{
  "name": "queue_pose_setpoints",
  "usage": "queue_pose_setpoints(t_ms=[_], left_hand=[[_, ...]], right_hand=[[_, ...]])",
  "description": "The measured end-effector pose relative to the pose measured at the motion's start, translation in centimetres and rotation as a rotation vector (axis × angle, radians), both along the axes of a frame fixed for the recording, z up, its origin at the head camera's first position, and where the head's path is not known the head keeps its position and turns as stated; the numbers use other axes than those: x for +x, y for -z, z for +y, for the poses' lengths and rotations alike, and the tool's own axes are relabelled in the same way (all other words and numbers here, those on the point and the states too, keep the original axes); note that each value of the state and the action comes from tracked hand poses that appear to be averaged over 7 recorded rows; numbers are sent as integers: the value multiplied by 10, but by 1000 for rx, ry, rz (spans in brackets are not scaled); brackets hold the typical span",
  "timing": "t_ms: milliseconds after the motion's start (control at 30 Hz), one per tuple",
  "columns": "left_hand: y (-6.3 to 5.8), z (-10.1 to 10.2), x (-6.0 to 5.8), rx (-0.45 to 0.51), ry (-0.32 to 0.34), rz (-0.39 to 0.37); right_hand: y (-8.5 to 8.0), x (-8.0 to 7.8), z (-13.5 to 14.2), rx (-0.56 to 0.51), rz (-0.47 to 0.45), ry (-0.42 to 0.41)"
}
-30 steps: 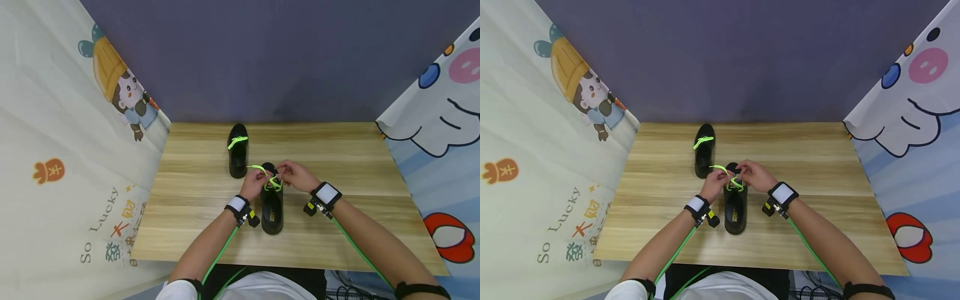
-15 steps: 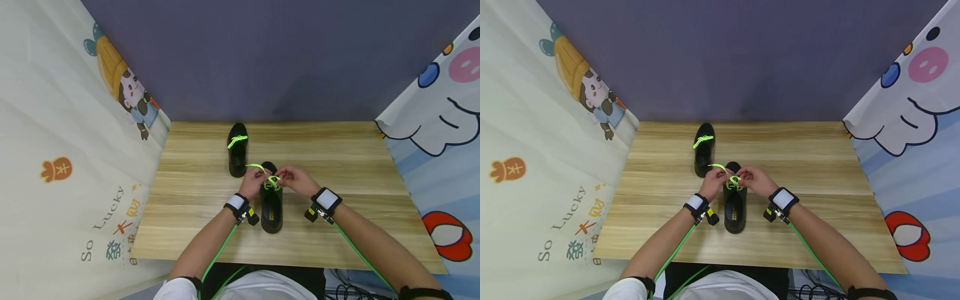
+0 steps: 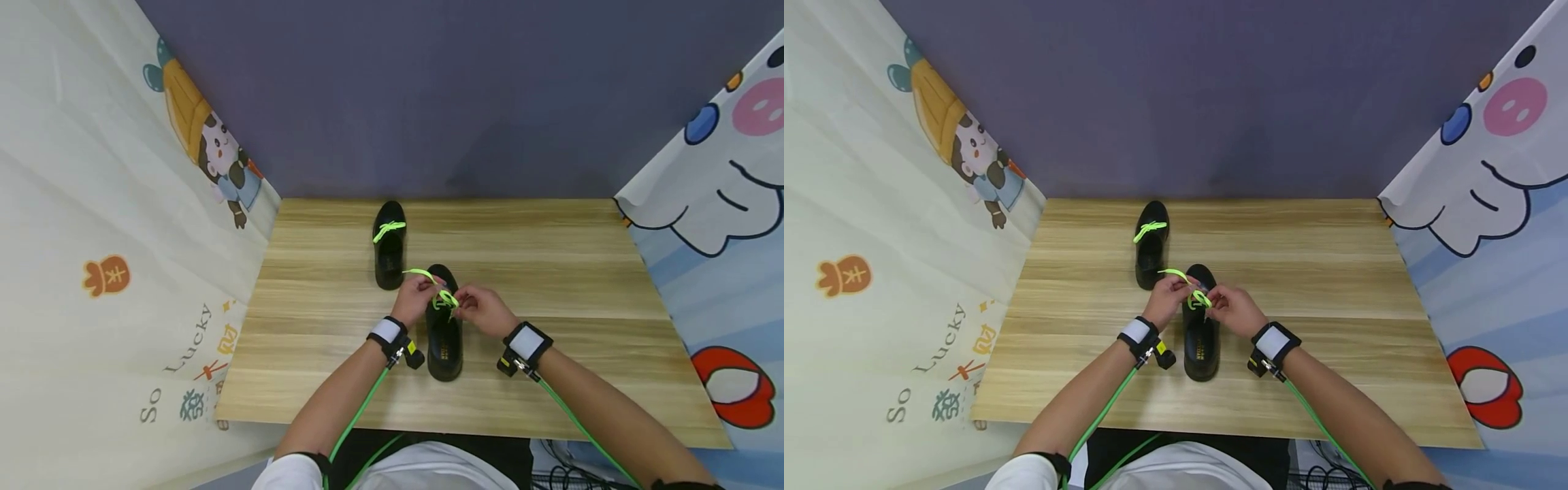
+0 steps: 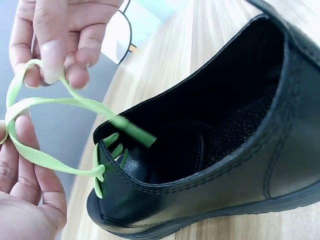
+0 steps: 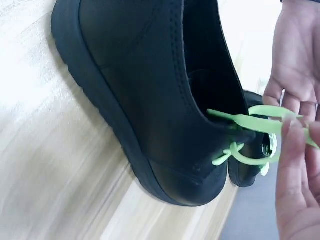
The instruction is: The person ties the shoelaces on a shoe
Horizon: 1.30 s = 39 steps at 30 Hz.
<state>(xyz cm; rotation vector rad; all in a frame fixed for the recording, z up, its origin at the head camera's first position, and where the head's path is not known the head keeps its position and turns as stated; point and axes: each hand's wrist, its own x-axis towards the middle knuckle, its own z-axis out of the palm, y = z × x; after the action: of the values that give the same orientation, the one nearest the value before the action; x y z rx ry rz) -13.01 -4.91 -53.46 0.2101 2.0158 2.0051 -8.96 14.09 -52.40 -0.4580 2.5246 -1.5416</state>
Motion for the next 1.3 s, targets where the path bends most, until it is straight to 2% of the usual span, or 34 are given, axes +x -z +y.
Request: queue_pose_setpoints(t_ms=[200, 400, 533, 700, 800, 867, 967, 1033, 1133, 1300], left_hand=[[-1, 0, 0, -13, 6, 5], [-3, 1, -2, -21, 8, 6], [-3, 1, -2, -3, 16, -6], [-3, 0, -2, 31, 49, -26], [-14, -1, 0, 9, 75, -15], [-15, -1, 0, -15, 75, 4], [-13, -1, 0, -27, 63, 21], [-4, 0, -2, -24, 45, 23], [-3, 0, -1, -14, 41, 16], [-2, 0, -1, 0, 40, 23]], right_hand=[[2, 3, -5, -74, 103, 62], [-8, 5, -7, -54, 132, 105], [-14, 7, -8, -54, 158, 98], [-11, 10, -11, -53, 200, 71], [-8, 11, -13, -73, 183, 65], [-10, 13, -16, -84, 170, 66], [-8, 15, -19, -42, 163, 72], [-4, 15, -20, 9, 181, 75], [9, 12, -19, 74, 216, 88], [21, 8, -20, 135, 288, 115]])
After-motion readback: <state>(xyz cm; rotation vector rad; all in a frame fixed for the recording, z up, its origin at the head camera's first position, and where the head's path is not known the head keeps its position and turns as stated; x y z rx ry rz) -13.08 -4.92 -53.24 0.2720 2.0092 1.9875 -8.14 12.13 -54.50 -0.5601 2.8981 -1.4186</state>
